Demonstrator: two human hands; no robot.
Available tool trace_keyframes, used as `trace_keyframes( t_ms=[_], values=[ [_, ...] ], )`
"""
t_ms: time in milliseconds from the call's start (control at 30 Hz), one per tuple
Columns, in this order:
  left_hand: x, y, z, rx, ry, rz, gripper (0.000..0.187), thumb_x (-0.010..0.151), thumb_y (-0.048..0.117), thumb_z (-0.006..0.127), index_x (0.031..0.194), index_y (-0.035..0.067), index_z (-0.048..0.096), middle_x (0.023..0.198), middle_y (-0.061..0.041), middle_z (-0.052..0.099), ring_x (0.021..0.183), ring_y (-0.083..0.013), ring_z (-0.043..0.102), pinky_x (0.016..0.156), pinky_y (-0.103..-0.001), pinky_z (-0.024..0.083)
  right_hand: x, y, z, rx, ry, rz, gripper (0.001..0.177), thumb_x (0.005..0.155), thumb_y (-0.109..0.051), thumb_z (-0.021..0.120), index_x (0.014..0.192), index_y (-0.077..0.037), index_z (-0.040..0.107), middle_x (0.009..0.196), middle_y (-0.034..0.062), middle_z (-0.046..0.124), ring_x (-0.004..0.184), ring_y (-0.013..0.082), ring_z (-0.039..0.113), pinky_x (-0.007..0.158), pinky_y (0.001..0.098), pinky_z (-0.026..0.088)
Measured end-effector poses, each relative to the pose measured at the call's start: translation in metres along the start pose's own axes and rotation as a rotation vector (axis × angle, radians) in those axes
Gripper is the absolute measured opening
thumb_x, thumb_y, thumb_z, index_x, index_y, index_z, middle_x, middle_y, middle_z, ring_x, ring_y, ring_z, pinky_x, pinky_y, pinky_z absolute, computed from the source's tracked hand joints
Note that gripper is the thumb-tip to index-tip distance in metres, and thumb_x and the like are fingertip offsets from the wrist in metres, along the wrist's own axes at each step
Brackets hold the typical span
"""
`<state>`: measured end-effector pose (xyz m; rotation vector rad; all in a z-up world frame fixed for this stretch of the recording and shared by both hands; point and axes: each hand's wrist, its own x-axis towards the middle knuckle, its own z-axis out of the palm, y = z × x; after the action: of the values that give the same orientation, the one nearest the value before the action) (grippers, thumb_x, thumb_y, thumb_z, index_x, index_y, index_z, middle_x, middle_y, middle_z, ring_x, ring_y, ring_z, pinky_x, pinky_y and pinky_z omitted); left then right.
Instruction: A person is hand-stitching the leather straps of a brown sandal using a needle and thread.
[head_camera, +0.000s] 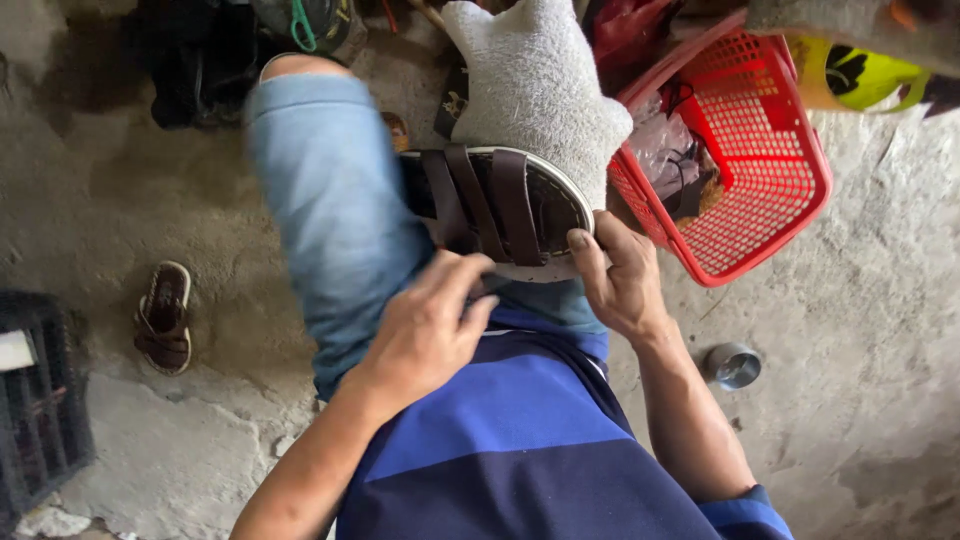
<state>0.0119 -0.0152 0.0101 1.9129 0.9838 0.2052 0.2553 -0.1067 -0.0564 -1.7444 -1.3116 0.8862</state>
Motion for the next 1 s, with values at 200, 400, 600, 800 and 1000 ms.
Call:
trace_keyframes(
  t_ms=[200,400,600,800,1000],
  values=[
    [-0.003,0.026,-0.056,-0.095,-0.011,0.126,0.039,0.105,0.007,0.057,0.143,0.005,0.052,0.125,-0.014,0.064,0.099,-0.0231,0.075,0.089,-0.036,0.061,0.006,-0.052,-0.010,-0.058,0.048,0.230,0.043,0.111,-0.036,0.039,0.075,-0.011,0.037,0.062,-0.0010,0.045,0.055,0.0135,0.038,0.053,0.0335,0.029],
    [0.012,0.035,-0.038,0.119,0.023,0.172,0.041,0.103,0.009,0.063,0.143,0.016,0.060,0.093,-0.001,0.056,0.068,-0.0210,0.065,0.055,-0.039,0.055,0.021,-0.040,-0.001,0.145,-0.017,0.359,0.039,0.111,-0.037,0.039,0.079,-0.015,0.040,0.069,-0.0056,0.038,0.065,0.0089,0.038,0.060,0.0268,0.035],
    [0.029,0.038,-0.020,0.362,0.013,0.188,0.041,0.098,0.009,0.067,0.138,0.016,0.064,0.089,-0.004,0.055,0.058,-0.0245,0.064,0.043,-0.039,0.050,0.022,-0.038,-0.003,0.140,-0.021,0.324,0.043,0.111,-0.039,0.036,0.077,-0.013,0.045,0.067,-0.0024,0.045,0.061,0.0105,0.042,0.059,0.0273,0.035],
    [0.038,0.040,-0.017,0.446,0.040,0.200,0.042,0.097,0.010,0.069,0.138,0.015,0.065,0.090,-0.004,0.055,0.059,-0.0250,0.063,0.045,-0.039,0.049,0.020,-0.029,-0.002,0.143,-0.018,0.327,0.039,0.111,-0.038,0.036,0.080,-0.014,0.040,0.069,-0.0048,0.039,0.064,0.0101,0.036,0.060,0.0289,0.031],
    [0.039,0.040,-0.016,0.457,0.024,0.177,0.041,0.097,0.013,0.068,0.138,0.016,0.065,0.091,-0.004,0.055,0.058,-0.0272,0.063,0.043,-0.041,0.048,0.019,-0.024,-0.001,0.135,-0.021,0.306,0.040,0.111,-0.039,0.036,0.080,-0.014,0.040,0.071,-0.0050,0.037,0.064,0.0099,0.034,0.059,0.0289,0.029]
  ],
)
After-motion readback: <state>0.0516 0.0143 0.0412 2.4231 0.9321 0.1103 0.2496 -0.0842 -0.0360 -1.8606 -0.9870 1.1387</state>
